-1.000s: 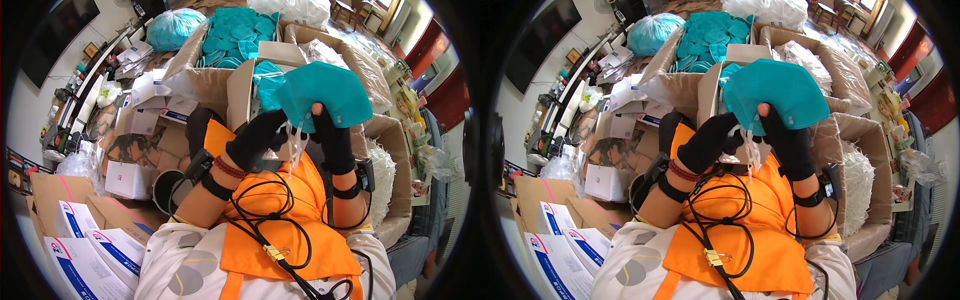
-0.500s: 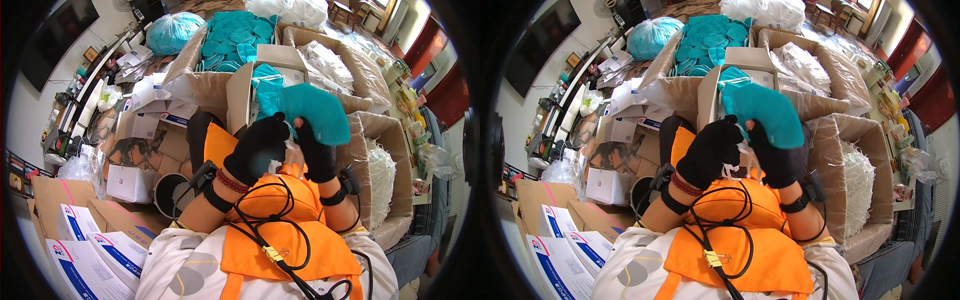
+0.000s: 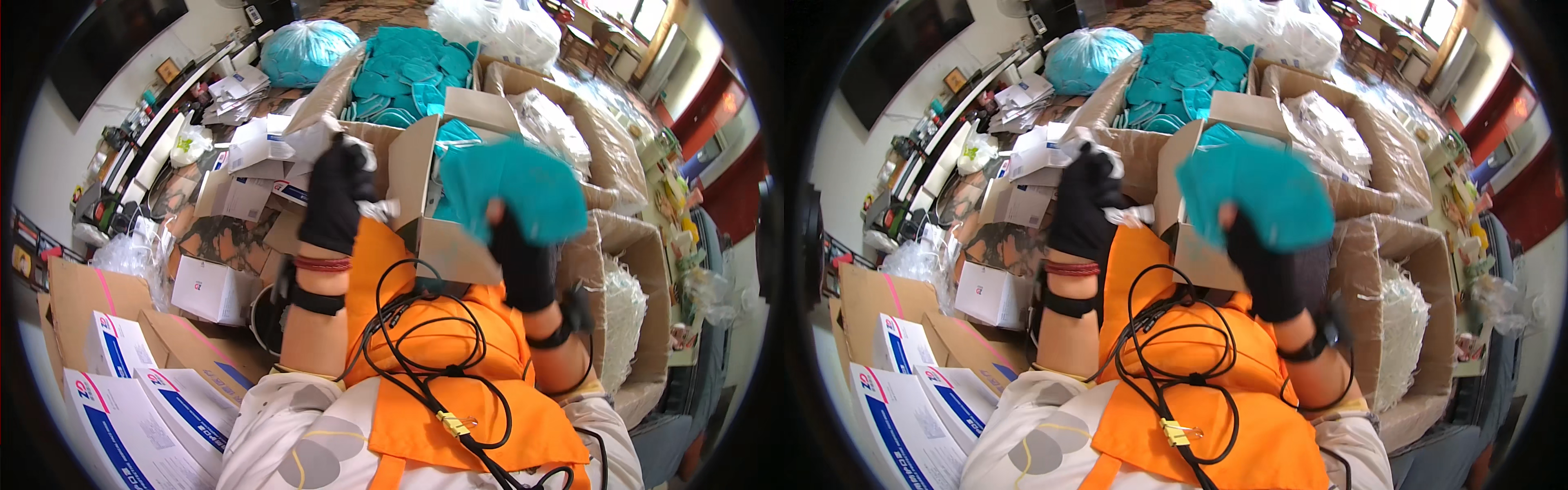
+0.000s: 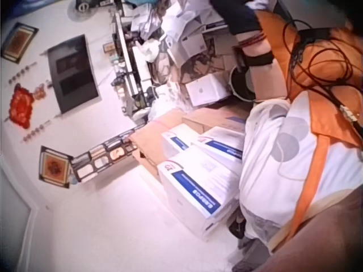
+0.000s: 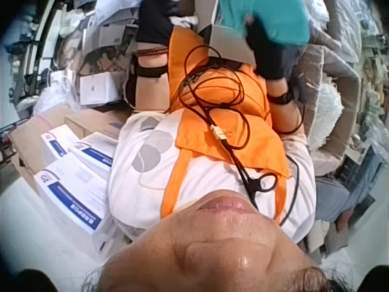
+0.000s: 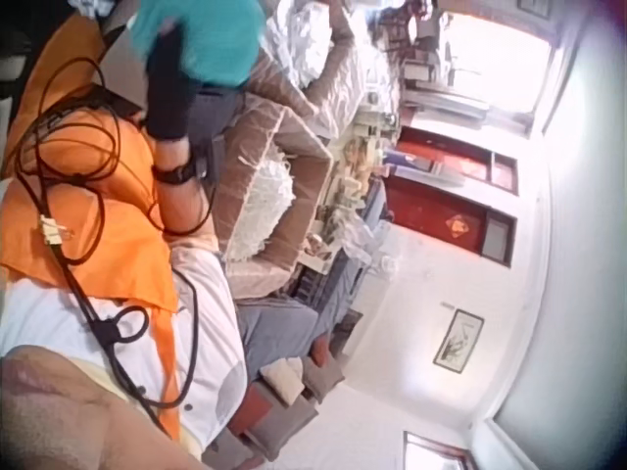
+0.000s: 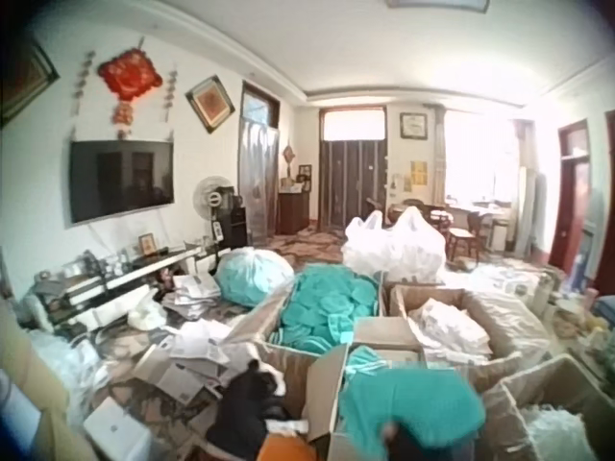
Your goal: Sorting and organizing face masks from a shipping box into individual smaller boxes.
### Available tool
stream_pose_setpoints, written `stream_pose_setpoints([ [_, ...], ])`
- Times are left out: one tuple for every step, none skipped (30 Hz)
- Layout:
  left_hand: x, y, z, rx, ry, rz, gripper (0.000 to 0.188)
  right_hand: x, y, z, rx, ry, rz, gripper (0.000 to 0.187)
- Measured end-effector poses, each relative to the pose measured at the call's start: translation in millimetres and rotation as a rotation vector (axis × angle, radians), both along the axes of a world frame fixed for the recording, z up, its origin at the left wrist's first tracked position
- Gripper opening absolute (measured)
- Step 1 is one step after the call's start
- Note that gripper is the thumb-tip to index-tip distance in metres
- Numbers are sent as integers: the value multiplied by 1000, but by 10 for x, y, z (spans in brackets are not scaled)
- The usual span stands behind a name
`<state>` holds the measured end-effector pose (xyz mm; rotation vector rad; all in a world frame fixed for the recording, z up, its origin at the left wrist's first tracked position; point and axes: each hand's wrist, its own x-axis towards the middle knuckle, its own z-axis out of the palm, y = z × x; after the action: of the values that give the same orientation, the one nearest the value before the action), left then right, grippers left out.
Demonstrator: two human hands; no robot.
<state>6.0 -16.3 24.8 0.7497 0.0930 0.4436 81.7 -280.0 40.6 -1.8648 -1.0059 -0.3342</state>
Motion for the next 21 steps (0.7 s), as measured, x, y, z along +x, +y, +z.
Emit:
stream_pose_setpoints([
  [63, -108, -108, -147, -36, -57, 15, 291, 182, 89, 4, 166, 51, 16],
  [124, -196, -175, -156, 42, -28, 14, 613, 380, 193, 100, 480, 164, 17],
  [153, -278, -223, -115, -5, -57, 14, 968, 598, 317, 186, 677, 276, 19],
  [188, -411, -244, 216, 40, 215, 16, 1273, 848, 393, 209, 847, 196, 19],
  [154, -464, -218, 458, 82, 277, 21, 1557, 1101, 439, 255, 983, 217, 19],
  [118, -543, -168, 789, 159, 385, 25, 1818, 1358, 478, 400, 1213, 304, 19],
  [36, -580, -94, 931, 196, 461, 30, 2027, 1582, 489, 993, 1833, 476, 20],
  [13, -628, -14, 607, 257, 335, 30, 2158, 1700, 449, 1442, 2266, 565, 21],
  [-29, -656, 61, 286, 232, 169, 31, 2209, 1753, 367, 1561, 2449, 558, 22],
  [-67, -662, 119, 326, 290, 197, 32, 2188, 1762, 262, 928, 1901, 538, 40],
  [-64, -661, 150, 306, 372, 183, 30, 2118, 1693, 162, 580, 1537, 469, 53],
  [-56, -657, 152, 267, 389, 157, 29, 1975, 1576, 52, 243, 1174, 414, 65],
  [-31, -651, 126, 221, 388, 126, 27, 1835, 1454, 16, 180, 1126, 466, 63],
  [6, -655, 81, 142, 346, 93, 27, 1649, 1318, -14, 132, 1138, 450, 60],
  [49, -660, 23, 68, 305, 60, 27, 1447, 1179, -19, 109, 1122, 598, 57],
  [85, -664, -38, 9, 264, -13, 27, 1235, 1037, -9, 61, 1092, 584, 56],
  [111, -678, -97, 298, 181, 37, 25, 1021, 904, 5, 52, 1037, 734, 56],
  [121, -699, -147, 598, 94, 44, 25, 831, 812, 19, 7, 1020, 750, 59],
  [131, -724, -177, 943, 32, 59, 26, 655, 654, 38, -102, 948, 710, 63],
  [147, -797, -195, 1019, -26, 78, 23, 506, 514, 45, -92, 1032, 662, 61],
  [170, -858, -187, 924, 6, 12, 23, 377, 394, 38, -77, 1120, 667, 60],
])
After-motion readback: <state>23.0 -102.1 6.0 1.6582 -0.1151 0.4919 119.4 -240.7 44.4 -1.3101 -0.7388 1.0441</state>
